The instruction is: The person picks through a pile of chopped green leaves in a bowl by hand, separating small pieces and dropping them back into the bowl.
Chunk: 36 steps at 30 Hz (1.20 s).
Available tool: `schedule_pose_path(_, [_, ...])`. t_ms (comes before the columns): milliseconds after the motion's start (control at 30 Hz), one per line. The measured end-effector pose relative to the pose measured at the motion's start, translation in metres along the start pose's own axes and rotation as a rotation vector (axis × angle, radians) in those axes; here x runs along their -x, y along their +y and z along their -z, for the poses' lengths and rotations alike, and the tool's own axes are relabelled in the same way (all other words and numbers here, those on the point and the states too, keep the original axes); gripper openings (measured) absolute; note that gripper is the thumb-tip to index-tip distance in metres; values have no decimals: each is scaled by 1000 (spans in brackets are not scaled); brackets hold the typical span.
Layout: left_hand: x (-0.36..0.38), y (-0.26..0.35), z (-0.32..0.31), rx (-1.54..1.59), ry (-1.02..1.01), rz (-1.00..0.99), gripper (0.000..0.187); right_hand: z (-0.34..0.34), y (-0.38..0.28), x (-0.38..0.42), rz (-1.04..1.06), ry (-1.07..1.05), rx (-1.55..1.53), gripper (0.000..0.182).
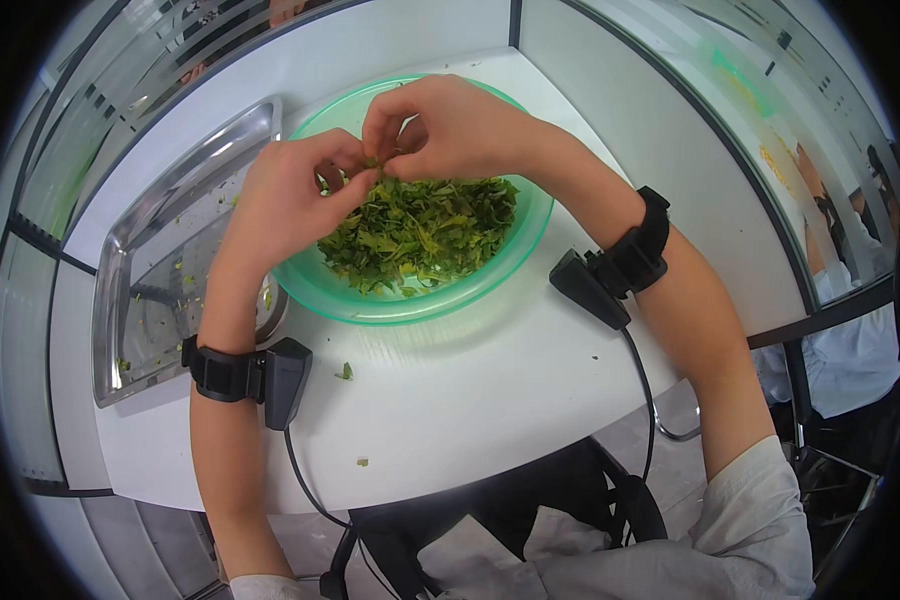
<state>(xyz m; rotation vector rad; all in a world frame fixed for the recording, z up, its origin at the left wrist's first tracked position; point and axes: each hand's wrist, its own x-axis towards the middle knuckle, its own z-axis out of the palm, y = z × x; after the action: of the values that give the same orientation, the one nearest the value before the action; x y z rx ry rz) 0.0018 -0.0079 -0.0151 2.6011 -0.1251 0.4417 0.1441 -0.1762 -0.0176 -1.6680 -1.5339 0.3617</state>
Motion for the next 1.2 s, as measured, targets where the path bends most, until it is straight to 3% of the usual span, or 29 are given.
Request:
schedule_pose_path(833, [1, 1, 1, -31, 17, -27, 12, -2, 1, 1, 45, -59, -21, 14])
schedule_pose_path(1033, [1, 1, 1, 16, 36, 21, 11, -4, 2, 1, 76, -35, 52, 14])
schedule_pose_path(1200, [0, 1, 0, 10, 64, 5, 11, -4, -2, 2, -39, 18, 249, 17])
